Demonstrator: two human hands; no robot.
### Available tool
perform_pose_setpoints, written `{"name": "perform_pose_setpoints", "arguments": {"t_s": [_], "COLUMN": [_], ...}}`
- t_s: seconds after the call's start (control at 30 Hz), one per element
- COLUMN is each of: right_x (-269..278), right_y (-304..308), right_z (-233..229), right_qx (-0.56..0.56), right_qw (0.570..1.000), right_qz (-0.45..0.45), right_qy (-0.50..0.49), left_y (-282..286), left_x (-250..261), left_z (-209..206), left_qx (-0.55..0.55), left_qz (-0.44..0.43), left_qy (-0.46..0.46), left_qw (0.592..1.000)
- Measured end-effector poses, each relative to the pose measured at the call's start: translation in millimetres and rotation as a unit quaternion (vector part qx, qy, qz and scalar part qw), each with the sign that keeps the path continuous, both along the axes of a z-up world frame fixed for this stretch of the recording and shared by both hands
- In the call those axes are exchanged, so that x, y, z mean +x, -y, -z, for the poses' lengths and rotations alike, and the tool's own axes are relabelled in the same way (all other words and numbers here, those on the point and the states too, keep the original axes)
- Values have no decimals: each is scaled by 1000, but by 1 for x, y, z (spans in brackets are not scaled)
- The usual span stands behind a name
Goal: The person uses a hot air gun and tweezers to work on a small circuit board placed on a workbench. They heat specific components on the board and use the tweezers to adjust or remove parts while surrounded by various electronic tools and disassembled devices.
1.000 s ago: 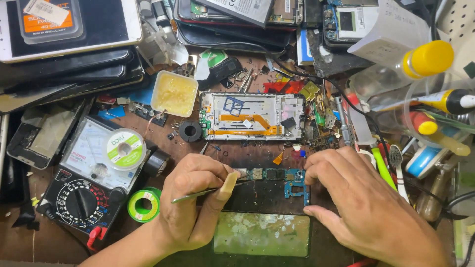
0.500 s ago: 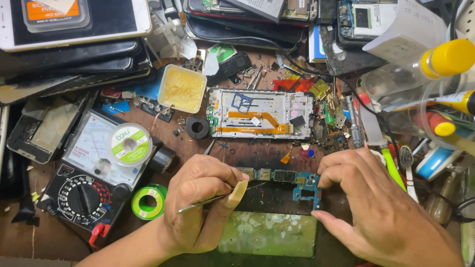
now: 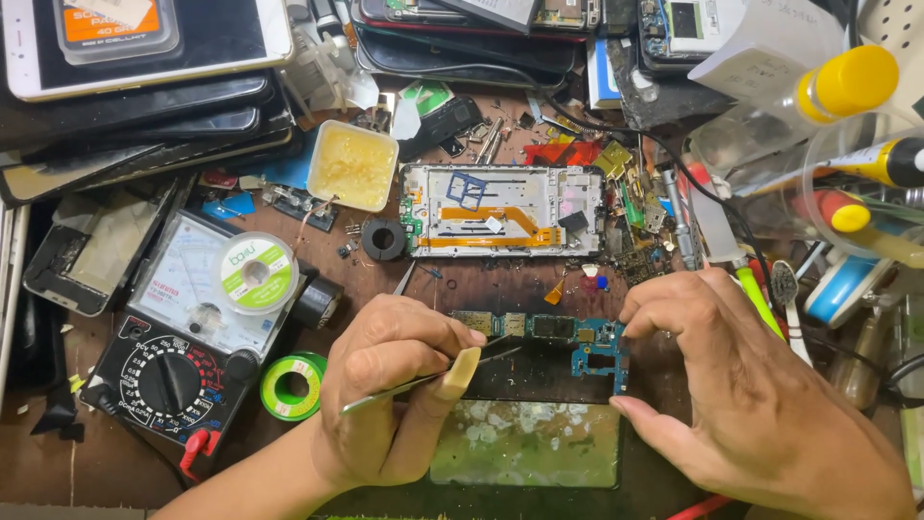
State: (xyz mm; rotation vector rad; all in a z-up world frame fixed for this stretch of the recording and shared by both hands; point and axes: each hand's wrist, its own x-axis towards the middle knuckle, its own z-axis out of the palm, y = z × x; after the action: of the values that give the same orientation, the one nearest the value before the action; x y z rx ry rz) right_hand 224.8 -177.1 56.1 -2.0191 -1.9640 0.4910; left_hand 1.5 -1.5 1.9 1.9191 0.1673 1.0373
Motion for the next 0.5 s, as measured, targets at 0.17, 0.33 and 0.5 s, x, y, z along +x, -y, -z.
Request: {"name": "perform_pose_setpoints", "arguments": {"t_s": [0.17, 0.33, 0.5], "right_x": [2, 4, 6], "right_y": [-2, -1, -2], "right_z": [2, 5, 4], "right_qx": [-11, -44, -65], "right_qw": [1000, 999, 996], "right_qz": [-26, -14, 11], "right_qy": [8, -14, -51], "left_y": [-2, -2, -1], "left_x": [0, 1, 1], "left_z": [-1, -1, -1], "left_qx": [11, 10, -2], "left_qz": [-1, -2, 2], "left_qy": [7, 4, -3], "left_qw": [1000, 1000, 1000]}}
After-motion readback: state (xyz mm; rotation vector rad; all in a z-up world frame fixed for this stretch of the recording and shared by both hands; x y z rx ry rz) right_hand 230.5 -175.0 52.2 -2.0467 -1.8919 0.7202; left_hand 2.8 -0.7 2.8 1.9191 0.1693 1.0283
